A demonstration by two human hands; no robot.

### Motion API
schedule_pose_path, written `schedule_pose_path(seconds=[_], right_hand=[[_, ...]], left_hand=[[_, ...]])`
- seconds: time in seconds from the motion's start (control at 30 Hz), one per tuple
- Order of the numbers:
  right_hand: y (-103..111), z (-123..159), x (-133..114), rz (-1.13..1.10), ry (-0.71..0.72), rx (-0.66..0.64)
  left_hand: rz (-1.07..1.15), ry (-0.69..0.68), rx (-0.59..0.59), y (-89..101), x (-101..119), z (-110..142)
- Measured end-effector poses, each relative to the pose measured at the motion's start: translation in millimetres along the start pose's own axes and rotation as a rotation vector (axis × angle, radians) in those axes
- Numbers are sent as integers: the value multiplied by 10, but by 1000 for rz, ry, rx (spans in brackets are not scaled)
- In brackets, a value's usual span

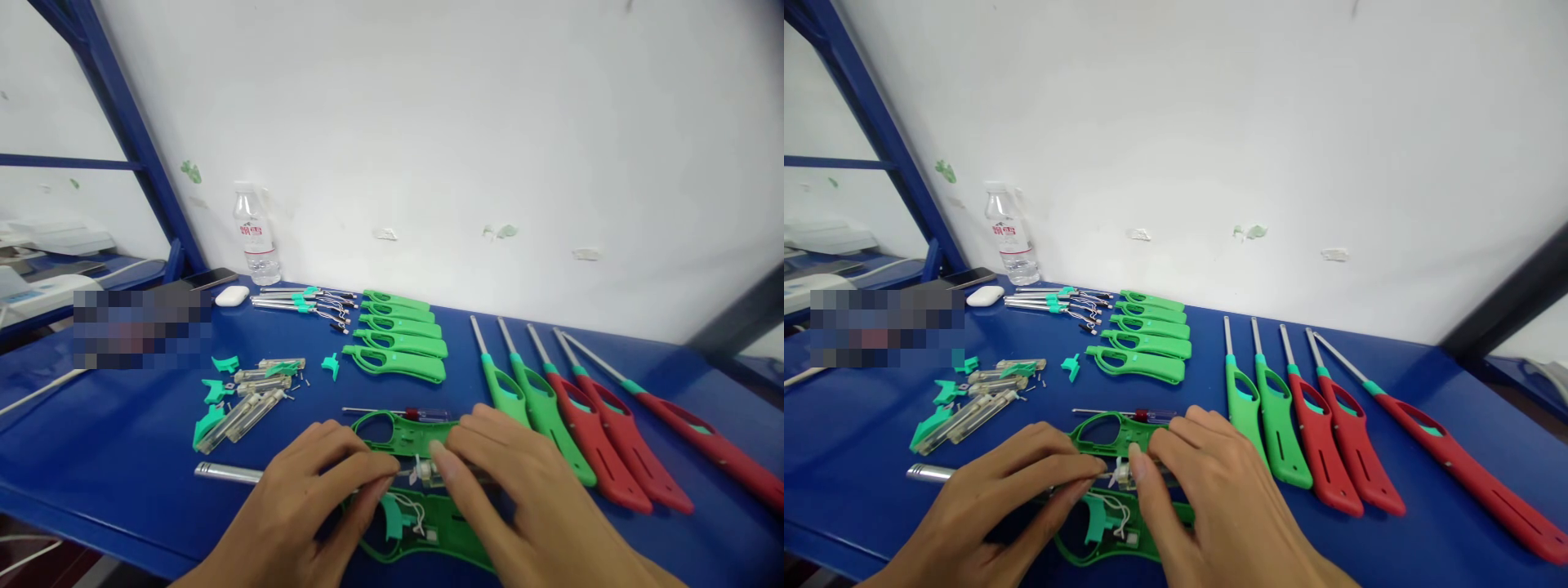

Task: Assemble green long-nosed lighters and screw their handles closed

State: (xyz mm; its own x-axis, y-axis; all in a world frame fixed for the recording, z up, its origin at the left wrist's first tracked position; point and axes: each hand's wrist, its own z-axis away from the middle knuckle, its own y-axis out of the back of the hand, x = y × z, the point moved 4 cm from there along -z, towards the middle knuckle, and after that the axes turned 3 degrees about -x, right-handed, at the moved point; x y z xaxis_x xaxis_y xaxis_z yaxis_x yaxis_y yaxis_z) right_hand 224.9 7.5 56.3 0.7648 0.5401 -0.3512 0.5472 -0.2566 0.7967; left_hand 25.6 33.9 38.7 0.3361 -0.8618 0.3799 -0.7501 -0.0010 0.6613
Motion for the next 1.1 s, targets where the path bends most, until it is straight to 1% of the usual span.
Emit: schedule_pose_path(seconds=[0.4,0.73,0.9,1.1], right_hand=[[-2,19,10,-13,-9,-12],[-14,30,-16,-13,44,1],[-28,35,-27,-5,62,-4],[-16,45,-46,9,81,29]], left_hand=[[13,-5,-24,-23,1,-7],[14,11,-59,-3,11,-36],[33,2,-36,-18,13,-11],[49,-8,-27,-5,26,4]])
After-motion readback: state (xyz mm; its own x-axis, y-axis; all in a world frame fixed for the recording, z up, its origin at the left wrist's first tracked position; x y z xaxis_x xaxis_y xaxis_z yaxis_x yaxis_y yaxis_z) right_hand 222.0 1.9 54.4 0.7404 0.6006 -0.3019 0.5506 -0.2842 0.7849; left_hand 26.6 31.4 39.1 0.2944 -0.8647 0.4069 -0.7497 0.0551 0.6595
